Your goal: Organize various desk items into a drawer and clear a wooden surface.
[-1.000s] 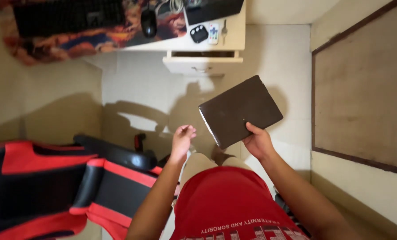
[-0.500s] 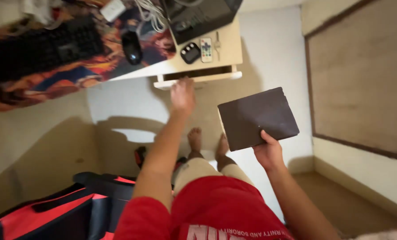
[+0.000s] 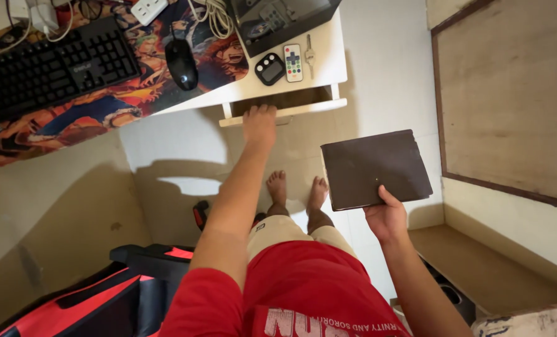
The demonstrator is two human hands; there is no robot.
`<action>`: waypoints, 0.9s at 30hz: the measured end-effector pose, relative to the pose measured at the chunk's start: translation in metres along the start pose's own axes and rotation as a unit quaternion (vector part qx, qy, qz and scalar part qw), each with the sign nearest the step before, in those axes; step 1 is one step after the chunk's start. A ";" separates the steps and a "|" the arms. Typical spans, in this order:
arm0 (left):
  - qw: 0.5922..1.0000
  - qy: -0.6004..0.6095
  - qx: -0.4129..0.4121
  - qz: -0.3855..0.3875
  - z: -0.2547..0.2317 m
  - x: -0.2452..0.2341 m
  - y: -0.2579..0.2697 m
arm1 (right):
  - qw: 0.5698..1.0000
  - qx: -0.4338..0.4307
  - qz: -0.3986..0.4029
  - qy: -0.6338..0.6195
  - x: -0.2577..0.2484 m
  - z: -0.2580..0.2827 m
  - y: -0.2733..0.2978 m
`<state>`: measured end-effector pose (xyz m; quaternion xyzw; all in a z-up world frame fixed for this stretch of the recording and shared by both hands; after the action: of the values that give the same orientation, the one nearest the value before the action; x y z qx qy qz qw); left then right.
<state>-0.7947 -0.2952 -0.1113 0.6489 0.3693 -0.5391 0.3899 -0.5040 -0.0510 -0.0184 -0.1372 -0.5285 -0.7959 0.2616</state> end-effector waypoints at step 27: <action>0.988 0.150 0.000 -0.043 -0.023 -0.023 0.123 | 0.997 0.063 0.043 -0.009 0.074 -0.027 0.011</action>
<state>-0.6782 -0.3273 -0.0729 0.7060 0.4512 -0.4515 0.3069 -0.5573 -0.0991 0.0155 -0.1505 -0.5732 -0.7479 0.2992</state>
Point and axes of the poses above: each hand's wrist, its own y-axis away from the middle knuckle, its own x-axis out of the palm, z = x × y, the point moved 1 cm from there along -y, towards the middle knuckle, and after that the axes turned 6 degrees about -y, right-handed, at the moved point
